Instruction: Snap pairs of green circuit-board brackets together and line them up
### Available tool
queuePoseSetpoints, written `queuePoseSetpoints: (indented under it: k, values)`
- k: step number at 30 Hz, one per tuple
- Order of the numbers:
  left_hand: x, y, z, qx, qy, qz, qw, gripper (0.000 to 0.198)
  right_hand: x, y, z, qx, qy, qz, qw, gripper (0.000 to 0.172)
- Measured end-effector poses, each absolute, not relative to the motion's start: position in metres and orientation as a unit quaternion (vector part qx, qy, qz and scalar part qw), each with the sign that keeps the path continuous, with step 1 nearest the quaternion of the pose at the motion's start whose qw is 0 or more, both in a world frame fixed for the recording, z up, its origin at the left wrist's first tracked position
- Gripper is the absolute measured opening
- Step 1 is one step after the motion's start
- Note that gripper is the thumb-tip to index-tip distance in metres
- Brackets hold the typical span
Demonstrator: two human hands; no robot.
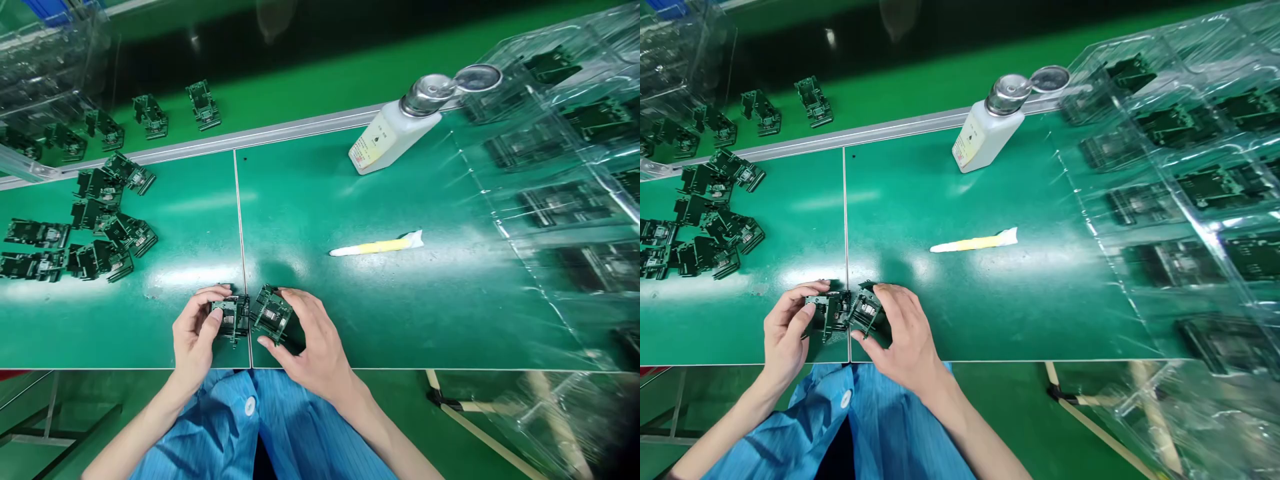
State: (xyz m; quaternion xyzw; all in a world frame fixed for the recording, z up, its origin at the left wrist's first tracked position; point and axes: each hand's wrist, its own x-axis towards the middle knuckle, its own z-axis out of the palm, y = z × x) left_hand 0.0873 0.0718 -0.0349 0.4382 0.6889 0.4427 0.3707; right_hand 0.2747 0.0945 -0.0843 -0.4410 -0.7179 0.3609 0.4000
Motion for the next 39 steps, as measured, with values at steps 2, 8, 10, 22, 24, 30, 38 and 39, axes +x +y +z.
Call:
queuePoseSetpoints:
  k: [2, 8, 10, 22, 24, 30, 38, 39]
  values:
    - [0.086, 0.073, -0.037, 0.449, 0.677, 0.45, 0.371, 0.009, 0.274, 0.095, -0.083, -0.441, -0.715, 0.363, 0.403, 0.059]
    - [0.081, 0.077, -0.039, 0.466, 0.662, 0.451, 0.377, 0.007, 0.275, 0.092, -0.08, -0.446, -0.699, 0.382, 0.408, 0.057]
    - [0.078, 0.079, -0.033, 0.478, 0.662, 0.431, 0.383, 0.009, 0.279, 0.09, -0.075, -0.452, -0.691, 0.396, 0.403, 0.057]
    - [0.12, 0.085, 0.036, 0.591, 0.546, 0.336, 0.489, 0.041, 0.29, 0.086, -0.016, -0.379, -0.71, 0.384, 0.454, 0.064]
    - [0.127, 0.088, 0.034, 0.565, 0.544, 0.367, 0.501, 0.029, 0.289, 0.086, -0.014, -0.382, -0.713, 0.368, 0.458, 0.066]
    - [0.131, 0.086, 0.028, 0.506, 0.569, 0.405, 0.506, 0.016, 0.288, 0.085, -0.016, -0.379, -0.734, 0.329, 0.458, 0.06]
    - [0.129, 0.081, 0.03, 0.553, 0.57, 0.418, 0.44, 0.022, 0.292, 0.094, -0.016, -0.351, -0.765, 0.301, 0.448, 0.055]
    - [0.121, 0.08, 0.03, 0.576, 0.569, 0.422, 0.408, 0.027, 0.296, 0.094, -0.017, -0.357, -0.763, 0.311, 0.44, 0.055]
